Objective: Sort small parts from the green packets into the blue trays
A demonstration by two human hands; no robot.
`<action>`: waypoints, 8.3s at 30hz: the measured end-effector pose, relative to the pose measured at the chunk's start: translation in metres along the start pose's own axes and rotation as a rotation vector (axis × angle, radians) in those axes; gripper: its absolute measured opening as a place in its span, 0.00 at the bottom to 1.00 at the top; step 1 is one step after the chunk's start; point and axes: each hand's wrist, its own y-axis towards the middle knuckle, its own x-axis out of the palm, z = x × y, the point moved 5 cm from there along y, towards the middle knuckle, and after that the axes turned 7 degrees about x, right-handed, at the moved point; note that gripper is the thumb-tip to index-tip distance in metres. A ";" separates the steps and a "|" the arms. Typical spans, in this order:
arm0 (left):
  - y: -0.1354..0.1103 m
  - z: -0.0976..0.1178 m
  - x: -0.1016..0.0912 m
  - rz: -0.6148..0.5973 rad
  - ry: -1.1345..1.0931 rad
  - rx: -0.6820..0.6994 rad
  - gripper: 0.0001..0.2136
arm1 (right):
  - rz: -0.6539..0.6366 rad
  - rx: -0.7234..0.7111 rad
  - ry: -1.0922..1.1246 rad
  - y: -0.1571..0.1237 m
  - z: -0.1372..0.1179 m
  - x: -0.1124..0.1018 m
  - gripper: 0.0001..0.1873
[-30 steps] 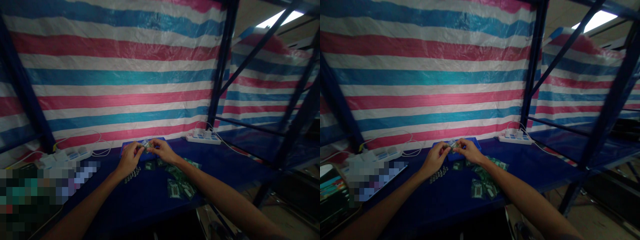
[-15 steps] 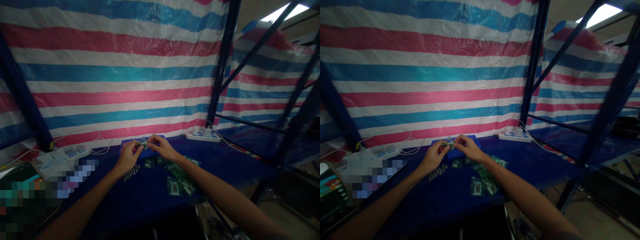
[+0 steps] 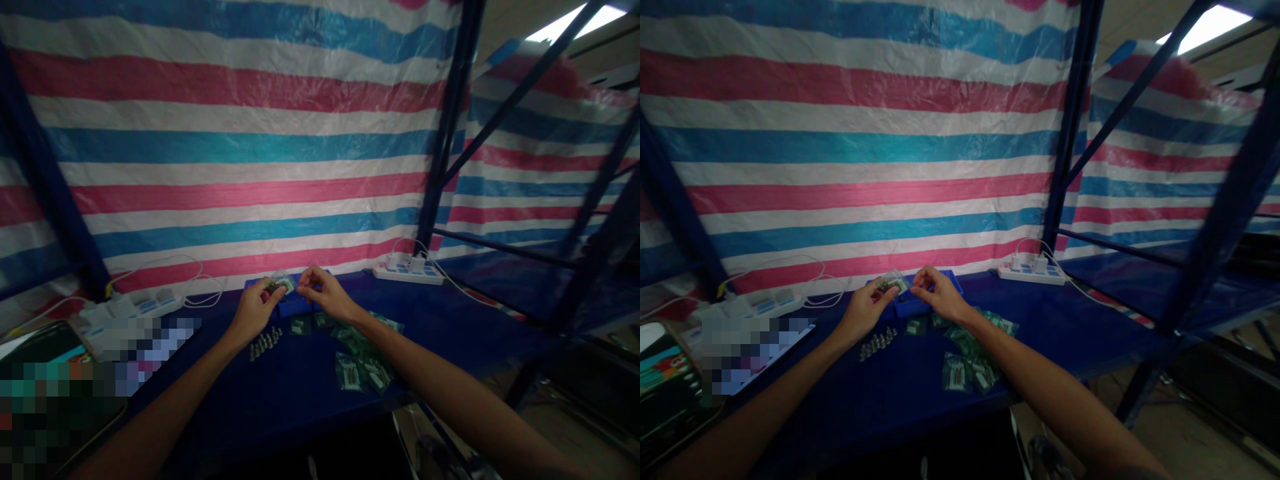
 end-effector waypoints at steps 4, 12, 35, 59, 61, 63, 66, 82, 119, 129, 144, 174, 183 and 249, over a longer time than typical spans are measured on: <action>0.000 -0.001 0.002 -0.019 -0.063 -0.003 0.17 | -0.010 -0.009 -0.014 -0.001 0.002 0.001 0.16; -0.001 -0.004 0.009 -0.080 -0.079 0.005 0.17 | -0.046 -0.040 -0.034 0.000 0.004 0.003 0.16; -0.004 0.011 -0.002 -0.008 0.057 0.179 0.17 | 0.005 -0.049 0.032 0.005 0.009 -0.001 0.07; -0.005 0.016 -0.001 -0.070 0.201 0.267 0.16 | -0.027 0.044 0.083 0.006 0.024 0.003 0.15; -0.007 0.018 0.001 -0.099 0.187 0.276 0.17 | -0.021 0.070 0.131 0.007 0.026 0.002 0.16; -0.008 0.023 0.002 -0.129 0.202 0.316 0.17 | -0.003 0.082 0.184 0.007 0.025 0.000 0.18; -0.009 0.030 0.002 -0.147 0.214 0.346 0.17 | 0.008 0.082 0.229 0.006 0.019 -0.003 0.20; -0.005 0.023 0.000 -0.096 0.256 0.311 0.12 | -0.031 0.034 0.005 0.004 0.022 0.003 0.17; -0.008 0.033 -0.001 -0.094 0.288 0.342 0.11 | -0.040 0.119 0.212 0.004 0.020 -0.002 0.21; -0.006 0.030 0.000 -0.100 0.373 0.342 0.10 | -0.049 0.171 0.231 0.006 0.017 -0.003 0.13; -0.008 0.032 0.005 -0.166 0.389 0.297 0.13 | -0.079 0.064 0.151 0.002 0.012 0.000 0.17; -0.013 0.045 0.006 -0.131 0.294 0.381 0.21 | -0.037 0.130 0.160 0.004 0.018 -0.003 0.16; -0.006 0.037 -0.004 -0.012 0.378 0.337 0.10 | -0.096 0.126 0.176 0.002 0.015 0.006 0.18; -0.009 0.030 0.003 -0.128 0.486 0.320 0.16 | -0.120 0.113 0.156 0.001 0.016 0.006 0.20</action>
